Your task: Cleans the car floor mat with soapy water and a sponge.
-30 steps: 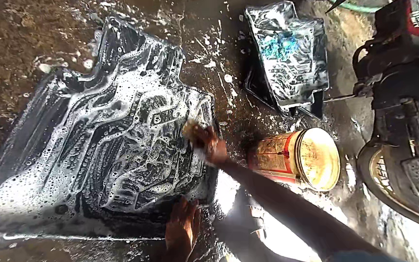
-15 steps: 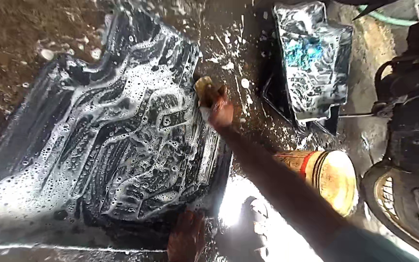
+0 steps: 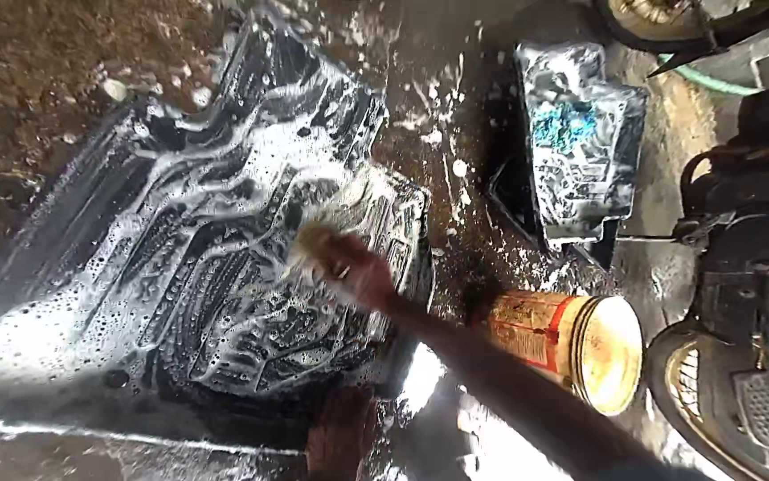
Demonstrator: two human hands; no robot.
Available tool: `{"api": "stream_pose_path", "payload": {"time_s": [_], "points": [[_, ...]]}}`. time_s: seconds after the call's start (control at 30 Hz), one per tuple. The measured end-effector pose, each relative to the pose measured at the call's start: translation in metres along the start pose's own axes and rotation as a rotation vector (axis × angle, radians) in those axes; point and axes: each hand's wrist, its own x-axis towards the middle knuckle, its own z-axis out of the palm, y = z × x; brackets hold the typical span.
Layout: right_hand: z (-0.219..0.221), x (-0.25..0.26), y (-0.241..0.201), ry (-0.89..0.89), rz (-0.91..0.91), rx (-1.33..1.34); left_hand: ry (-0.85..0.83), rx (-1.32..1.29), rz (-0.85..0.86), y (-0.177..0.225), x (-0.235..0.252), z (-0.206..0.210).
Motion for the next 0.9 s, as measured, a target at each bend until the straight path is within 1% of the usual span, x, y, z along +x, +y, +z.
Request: {"api": "stream_pose_path", "payload": {"time_s": [0.03, 0.07, 0.1, 0.13, 0.17, 0.2, 0.23, 0.27, 0.3, 0.33, 0.37, 0.4, 0.43, 0.47, 0.5, 0.53, 0.57, 0.6, 0.63, 0.67, 0.7, 0.73, 0.77, 0.8, 0.83, 0.87, 0.9], "points": [[-0.010, 0.014, 0.023, -0.036, 0.010, -0.055, -0.018, 0.019, -0.016, 0.000, -0.003, -0.003], [-0.019, 0.037, 0.042, -0.067, 0.117, -0.121, -0.024, 0.036, -0.024, -0.002, 0.001, -0.002], [-0.022, 0.053, 0.049, -0.041, 0.218, -0.159, -0.007, 0.065, -0.022, -0.002, 0.002, 0.003], [-0.019, 0.049, 0.039, -0.017, 0.293, -0.175, 0.005, 0.083, -0.015, 0.000, -0.003, 0.006], [-0.015, 0.029, 0.015, -0.022, 0.308, -0.162, 0.006, 0.076, -0.007, 0.003, -0.006, 0.006], [-0.010, 0.011, -0.007, -0.008, 0.218, -0.103, 0.020, 0.048, 0.000, 0.002, -0.002, 0.005], [0.001, 0.001, -0.013, 0.029, 0.077, -0.046, 0.027, 0.025, -0.004, 0.001, 0.002, 0.004], [0.006, -0.002, -0.004, 0.036, -0.049, -0.002, 0.026, 0.019, -0.016, 0.001, 0.002, 0.001], [0.004, 0.001, 0.012, 0.003, -0.111, 0.003, 0.008, 0.024, -0.038, 0.003, -0.001, -0.004], [-0.001, 0.012, 0.027, 0.002, -0.104, -0.029, -0.009, 0.028, -0.053, 0.003, 0.000, -0.010], [-0.006, 0.027, 0.036, 0.033, -0.008, -0.059, -0.027, 0.026, -0.059, 0.001, 0.004, -0.014], [-0.008, 0.039, 0.033, 0.059, 0.141, -0.083, -0.041, 0.027, -0.064, 0.001, 0.006, -0.013], [-0.010, 0.037, 0.014, 0.051, 0.284, -0.067, -0.047, 0.029, -0.067, 0.001, 0.000, -0.008], [-0.013, 0.021, -0.019, -0.001, 0.370, -0.023, -0.019, 0.027, -0.053, 0.000, -0.006, -0.002], [-0.014, 0.004, -0.052, -0.050, 0.331, 0.038, 0.017, 0.018, -0.036, -0.002, -0.004, 0.002], [-0.002, -0.008, -0.063, -0.017, 0.155, 0.092, 0.034, 0.010, -0.028, -0.004, 0.001, 0.004], [0.009, -0.014, -0.056, -0.004, -0.023, 0.141, 0.030, 0.005, -0.032, -0.004, 0.001, 0.002], [0.012, -0.013, -0.035, -0.004, -0.137, 0.150, 0.001, 0.005, -0.047, -0.002, -0.003, -0.005], [0.007, -0.002, -0.004, 0.005, -0.184, 0.104, -0.008, 0.027, -0.051, -0.002, -0.003, -0.009], [-0.004, 0.019, 0.031, 0.023, -0.169, 0.010, -0.012, 0.046, -0.051, -0.003, -0.001, -0.011], [-0.017, 0.044, 0.063, 0.037, -0.086, -0.110, -0.008, 0.062, -0.045, -0.005, -0.001, -0.011], [-0.026, 0.069, 0.090, 0.048, 0.035, -0.208, -0.001, 0.067, -0.036, -0.006, 0.001, -0.008], [-0.028, 0.083, 0.105, 0.074, 0.130, -0.248, -0.003, 0.066, -0.030, -0.004, -0.001, -0.007], [-0.024, 0.073, 0.102, 0.094, 0.207, -0.264, -0.028, 0.063, -0.032, -0.002, -0.005, -0.009], [-0.020, 0.050, 0.084, 0.103, 0.255, -0.249, -0.051, 0.054, -0.041, -0.001, -0.003, -0.012], [-0.017, 0.018, 0.060, 0.098, 0.251, -0.203, -0.054, 0.042, -0.043, -0.002, 0.001, -0.012], [-0.015, -0.028, 0.031, 0.048, 0.225, -0.144, -0.048, 0.026, -0.039, -0.004, -0.001, -0.011]]}}
